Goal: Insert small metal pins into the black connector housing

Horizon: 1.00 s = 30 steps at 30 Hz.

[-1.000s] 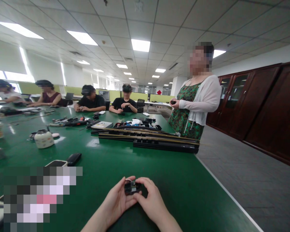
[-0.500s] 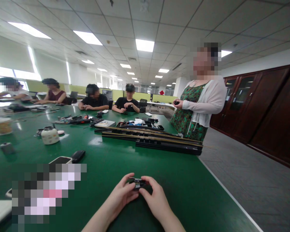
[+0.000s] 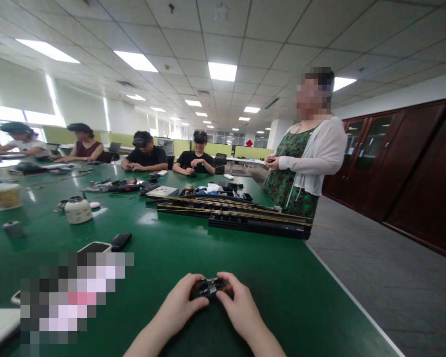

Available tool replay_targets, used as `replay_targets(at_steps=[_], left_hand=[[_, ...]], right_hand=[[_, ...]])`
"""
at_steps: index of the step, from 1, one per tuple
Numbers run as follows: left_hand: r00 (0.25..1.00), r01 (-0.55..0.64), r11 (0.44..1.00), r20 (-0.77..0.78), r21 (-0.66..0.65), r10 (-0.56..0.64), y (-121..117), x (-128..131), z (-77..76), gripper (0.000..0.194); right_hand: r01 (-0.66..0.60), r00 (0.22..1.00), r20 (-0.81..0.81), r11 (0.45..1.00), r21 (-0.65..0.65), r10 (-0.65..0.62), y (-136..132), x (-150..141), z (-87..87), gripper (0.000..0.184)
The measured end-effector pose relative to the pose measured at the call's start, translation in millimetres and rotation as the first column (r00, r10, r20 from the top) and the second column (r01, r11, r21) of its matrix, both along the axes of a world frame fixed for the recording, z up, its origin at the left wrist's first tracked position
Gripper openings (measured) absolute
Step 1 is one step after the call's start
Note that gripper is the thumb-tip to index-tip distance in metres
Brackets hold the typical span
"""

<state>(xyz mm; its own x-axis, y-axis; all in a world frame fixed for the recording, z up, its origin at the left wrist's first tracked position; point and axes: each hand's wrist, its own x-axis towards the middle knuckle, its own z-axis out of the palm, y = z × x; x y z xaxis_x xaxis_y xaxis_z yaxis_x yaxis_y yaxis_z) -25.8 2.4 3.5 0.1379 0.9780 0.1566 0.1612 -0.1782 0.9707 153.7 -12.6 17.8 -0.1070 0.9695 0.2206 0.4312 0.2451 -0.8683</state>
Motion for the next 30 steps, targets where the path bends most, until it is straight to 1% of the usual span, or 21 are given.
replay_targets(at_steps=[2,4,7,9,10,16,18,20,21,25,30], left_hand=[[0.996,0.002,0.999,-0.085,0.047,0.002,0.3,-1.8,-0.8,0.033],[0.974,0.009,0.997,-0.228,0.07,0.007,0.3,-1.6,-1.8,0.033],[0.872,0.023,0.996,-0.49,0.086,0.022,-0.6,0.5,-1.5,0.037],[0.809,0.038,0.996,-0.587,0.086,0.019,-1.5,1.5,0.1,0.04],[0.795,0.042,0.996,-0.606,0.083,0.017,-1.9,1.8,1.1,0.041],[0.818,0.036,0.996,-0.574,0.083,0.018,-1.0,0.8,3.1,0.034],[0.829,0.029,0.996,-0.559,0.086,0.024,-0.4,0.5,2.0,0.035],[0.844,0.016,0.996,-0.535,0.092,0.036,0.1,0.3,0.9,0.042],[0.849,0.015,0.996,-0.528,0.088,0.034,0.3,0.2,0.5,0.043],[0.853,0.024,0.998,-0.521,0.063,0.012,0.6,0.0,-0.5,0.037],[0.858,0.012,0.997,-0.513,0.075,0.028,-0.4,-0.1,-0.6,0.039]], right_hand=[[-0.019,1.0,0.018,1.0,-0.003,0.019,0.4,0.0,-3.0,0.035],[-0.012,0.997,0.072,1.0,-0.018,0.013,0.3,-0.3,-5.2,0.035],[0.016,0.988,0.153,0.999,-0.028,-0.012,-0.6,-1.1,-5.5,0.036],[0.015,0.985,0.174,1.0,-0.023,-0.011,-1.2,-1.9,-4.5,0.035],[0.014,0.984,0.179,1.0,-0.019,-0.01,-1.2,-2.3,-4.1,0.035],[0.044,0.982,0.185,0.998,-0.039,-0.036,1.4,-3.0,-5.3,0.037],[0.044,0.982,0.185,0.998,-0.041,-0.035,1.9,-2.9,-6.0,0.038],[0.041,0.983,0.183,0.998,-0.042,-0.033,1.8,-2.7,-6.3,0.038],[0.041,0.983,0.181,0.998,-0.043,-0.033,1.7,-2.6,-6.4,0.038],[0.037,0.982,0.184,0.999,-0.038,-0.029,1.0,-2.1,-6.5,0.037],[0.034,0.98,0.198,0.999,-0.03,-0.027,1.5,-2.0,-7.4,0.037]])
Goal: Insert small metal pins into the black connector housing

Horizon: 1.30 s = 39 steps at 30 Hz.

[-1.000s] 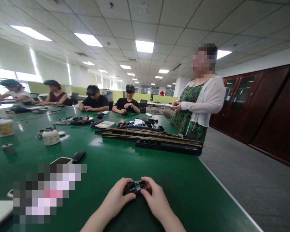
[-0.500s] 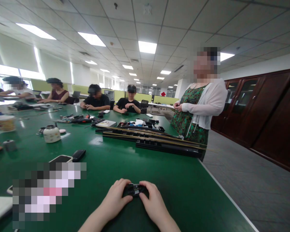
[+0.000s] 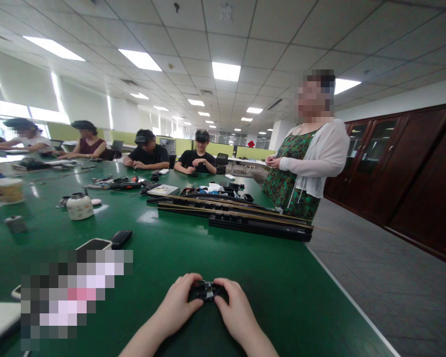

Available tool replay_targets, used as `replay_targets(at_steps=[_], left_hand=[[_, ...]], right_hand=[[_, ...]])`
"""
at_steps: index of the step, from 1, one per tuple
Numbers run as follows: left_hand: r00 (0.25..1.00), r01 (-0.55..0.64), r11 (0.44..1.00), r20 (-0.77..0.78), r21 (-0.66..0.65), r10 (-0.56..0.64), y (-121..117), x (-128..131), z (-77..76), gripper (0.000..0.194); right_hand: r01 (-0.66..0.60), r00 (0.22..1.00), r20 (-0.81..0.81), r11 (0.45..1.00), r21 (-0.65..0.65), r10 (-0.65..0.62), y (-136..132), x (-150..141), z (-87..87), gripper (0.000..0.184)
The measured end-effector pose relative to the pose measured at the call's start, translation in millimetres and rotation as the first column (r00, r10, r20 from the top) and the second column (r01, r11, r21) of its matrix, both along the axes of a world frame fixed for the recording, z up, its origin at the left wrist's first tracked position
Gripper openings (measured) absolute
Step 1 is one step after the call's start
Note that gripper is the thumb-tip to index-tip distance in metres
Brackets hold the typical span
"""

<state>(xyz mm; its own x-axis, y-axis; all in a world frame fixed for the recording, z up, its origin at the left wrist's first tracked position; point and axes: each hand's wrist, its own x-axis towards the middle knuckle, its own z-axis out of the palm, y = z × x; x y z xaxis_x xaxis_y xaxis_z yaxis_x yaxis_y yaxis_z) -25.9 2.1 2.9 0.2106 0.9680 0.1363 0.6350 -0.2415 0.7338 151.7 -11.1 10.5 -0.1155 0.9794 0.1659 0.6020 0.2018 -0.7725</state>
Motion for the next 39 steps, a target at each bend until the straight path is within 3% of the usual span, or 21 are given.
replay_targets(at_steps=[7,12,28,39], left_hand=[[1.0,0.01,1.0,-0.027,-0.019,-0.011,0.4,0.8,4.4,0.032],[1.0,0.002,1.0,-0.013,-0.001,-0.002,0.4,0.5,1.0,0.04],[0.999,0.019,1.0,-0.046,0.007,-0.019,-0.8,1.6,4.2,0.035],[0.999,0.002,0.999,0.037,0.053,-0.004,3.6,2.4,-6.1,0.04]], right_hand=[[-0.012,1.0,0.018,1.0,0.012,0.011,0.4,-0.9,-1.6,0.039],[-0.002,1.0,0.018,1.0,0.018,0.001,0.9,-0.8,-2.2,0.039],[0.002,1.0,0.019,1.0,0.024,-0.002,0.1,-1.8,0.7,0.034],[-0.003,0.999,0.036,1.0,-0.016,0.004,-1.4,-3.7,4.0,0.025]])
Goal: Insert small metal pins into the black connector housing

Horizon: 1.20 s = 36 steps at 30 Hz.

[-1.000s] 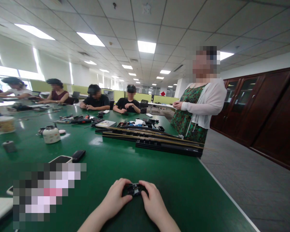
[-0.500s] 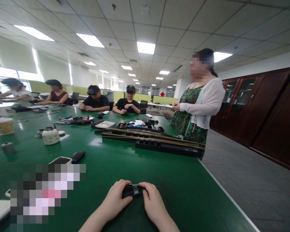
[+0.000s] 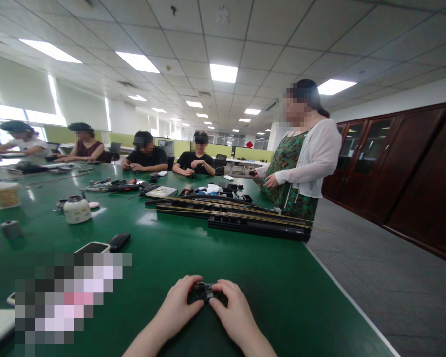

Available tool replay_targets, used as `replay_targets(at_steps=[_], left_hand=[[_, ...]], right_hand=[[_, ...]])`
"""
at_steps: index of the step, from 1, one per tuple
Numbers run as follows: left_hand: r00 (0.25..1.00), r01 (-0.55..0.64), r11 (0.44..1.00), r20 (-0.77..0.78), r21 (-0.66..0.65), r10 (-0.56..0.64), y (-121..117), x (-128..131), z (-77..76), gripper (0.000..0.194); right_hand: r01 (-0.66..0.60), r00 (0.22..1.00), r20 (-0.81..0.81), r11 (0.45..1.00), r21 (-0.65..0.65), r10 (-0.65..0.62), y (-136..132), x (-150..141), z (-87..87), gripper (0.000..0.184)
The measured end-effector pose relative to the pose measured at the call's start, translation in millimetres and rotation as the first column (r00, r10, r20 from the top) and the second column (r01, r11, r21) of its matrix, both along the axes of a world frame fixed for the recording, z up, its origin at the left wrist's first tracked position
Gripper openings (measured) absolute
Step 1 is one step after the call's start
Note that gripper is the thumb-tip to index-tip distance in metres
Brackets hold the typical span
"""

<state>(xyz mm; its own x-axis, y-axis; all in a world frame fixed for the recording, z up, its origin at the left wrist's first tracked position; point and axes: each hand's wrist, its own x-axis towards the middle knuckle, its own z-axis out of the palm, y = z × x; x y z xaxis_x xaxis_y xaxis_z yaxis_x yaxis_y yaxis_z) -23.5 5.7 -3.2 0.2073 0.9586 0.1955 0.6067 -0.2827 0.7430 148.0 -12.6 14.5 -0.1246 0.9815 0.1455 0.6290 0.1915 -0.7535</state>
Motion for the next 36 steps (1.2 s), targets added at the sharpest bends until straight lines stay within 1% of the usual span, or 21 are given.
replay_targets(at_steps=[4,10,14,18,21,26,31,36], left_hand=[[1.0,-0.008,1.0,-0.011,0.004,0.008,0.2,-0.2,-0.2,0.033],[1.0,0.021,0.999,-0.019,0.044,-0.021,-1.8,-0.6,2.3,0.034],[0.999,0.006,1.0,-0.033,0.024,-0.005,-2.5,0.4,4.3,0.035],[0.998,0.014,1.0,-0.062,0.016,-0.013,-3.3,1.1,6.5,0.031],[0.998,0.015,1.0,-0.06,0.028,-0.013,-3.2,0.8,5.9,0.03],[0.999,0.004,1.0,-0.046,0.022,-0.003,-1.9,0.4,2.9,0.039],[0.999,-0.004,1.0,-0.05,0.031,0.006,-0.9,0.8,1.2,0.032],[1.0,-0.001,0.999,-0.017,0.036,0.001,-1.4,1.2,1.9,0.03]], right_hand=[[0.01,1.0,0.005,1.0,-0.006,-0.01,-0.8,0.2,-0.3,0.028],[0.014,1.0,0.017,1.0,-0.006,-0.014,-1.6,-0.5,2.0,0.023],[0.02,0.999,0.026,1.0,-0.001,-0.02,-1.7,-1.5,1.7,0.024],[0.025,1.0,0.014,1.0,0.009,-0.025,-0.9,-2.1,0.3,0.02],[0.02,1.0,0.016,1.0,0.011,-0.021,-0.5,-2.0,0.1,0.02],[0.02,1.0,0.019,1.0,0.005,-0.02,-0.4,-1.6,-0.1,0.022],[0.01,1.0,0.006,1.0,-0.007,-0.01,0.1,-1.8,0.1,0.022],[0.019,1.0,-0.011,1.0,0.005,-0.019,-1.0,-1.4,2.8,0.021]])
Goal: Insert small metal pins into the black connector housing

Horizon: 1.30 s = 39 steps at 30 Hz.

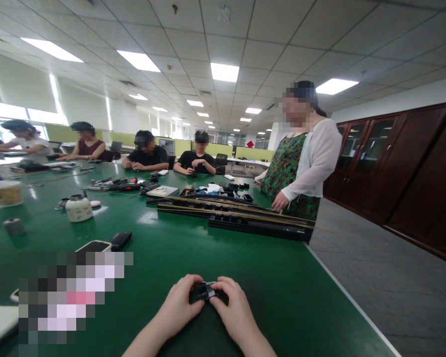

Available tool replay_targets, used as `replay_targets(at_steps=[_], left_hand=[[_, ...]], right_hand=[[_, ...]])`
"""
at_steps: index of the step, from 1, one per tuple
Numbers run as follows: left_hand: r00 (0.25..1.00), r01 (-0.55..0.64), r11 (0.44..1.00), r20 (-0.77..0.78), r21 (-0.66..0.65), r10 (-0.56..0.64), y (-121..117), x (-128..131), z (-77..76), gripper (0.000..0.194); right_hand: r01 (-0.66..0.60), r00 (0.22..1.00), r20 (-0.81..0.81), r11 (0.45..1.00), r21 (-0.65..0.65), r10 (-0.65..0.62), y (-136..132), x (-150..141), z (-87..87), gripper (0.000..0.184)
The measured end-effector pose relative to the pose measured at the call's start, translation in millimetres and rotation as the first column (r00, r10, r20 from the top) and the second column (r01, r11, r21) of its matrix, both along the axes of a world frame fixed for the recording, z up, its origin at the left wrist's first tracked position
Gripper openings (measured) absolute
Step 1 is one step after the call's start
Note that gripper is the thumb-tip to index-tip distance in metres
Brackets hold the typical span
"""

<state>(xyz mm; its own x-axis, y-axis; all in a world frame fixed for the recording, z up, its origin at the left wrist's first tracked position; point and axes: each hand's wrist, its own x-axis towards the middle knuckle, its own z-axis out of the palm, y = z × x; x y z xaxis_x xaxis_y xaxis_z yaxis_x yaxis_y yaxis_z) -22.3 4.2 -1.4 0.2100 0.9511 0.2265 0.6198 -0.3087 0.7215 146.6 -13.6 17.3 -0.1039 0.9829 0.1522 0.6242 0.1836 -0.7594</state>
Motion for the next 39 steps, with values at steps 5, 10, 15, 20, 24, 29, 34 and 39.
replay_targets(at_steps=[5,10,15,20,24,29,34,39], left_hand=[[1.0,-0.002,1.0,0.012,-0.017,0.002,-0.6,0.2,1.8,0.033],[1.0,-0.001,1.0,0.013,-0.015,0.001,-0.3,-0.2,1.3,0.033],[1.0,-0.009,1.0,0.008,-0.014,0.009,0.5,-1.6,-0.8,0.036],[1.0,-0.01,0.999,0.005,-0.039,0.011,2.7,-2.6,-2.7,0.041],[1.0,-0.009,0.999,-0.01,-0.051,0.008,3.0,-2.0,-1.4,0.043],[1.0,0.007,0.998,-0.023,-0.06,-0.008,1.4,-1.3,2.8,0.04],[0.999,0.018,0.999,-0.029,-0.05,-0.02,0.4,-2.3,3.0,0.038],[0.999,0.027,0.998,-0.04,-0.065,-0.03,0.9,-3.0,4.0,0.039]], right_hand=[[0.005,1.0,-0.031,0.999,0.042,-0.003,1.0,0.9,1.4,0.02],[0.049,0.997,-0.061,0.997,0.064,-0.045,1.1,2.1,0.6,0.022],[0.11,0.992,-0.06,0.992,0.056,-0.107,2.1,4.2,-1.4,0.024],[0.191,0.977,-0.117,0.979,0.078,-0.181,8.0,9.5,-9.9,0.03],[0.267,0.951,-0.195,0.954,0.139,-0.238,13.4,14.8,-15.8,0.032],[0.321,0.936,-0.203,0.935,0.15,-0.288,15.1,19.9,-13.2,0.034],[0.369,0.918,-0.218,0.915,0.164,-0.331,14.6,22.4,-8.5,0.037],[0.389,0.91,-0.225,0.905,0.171,-0.348,13.9,24.6,-5.8,0.039]])
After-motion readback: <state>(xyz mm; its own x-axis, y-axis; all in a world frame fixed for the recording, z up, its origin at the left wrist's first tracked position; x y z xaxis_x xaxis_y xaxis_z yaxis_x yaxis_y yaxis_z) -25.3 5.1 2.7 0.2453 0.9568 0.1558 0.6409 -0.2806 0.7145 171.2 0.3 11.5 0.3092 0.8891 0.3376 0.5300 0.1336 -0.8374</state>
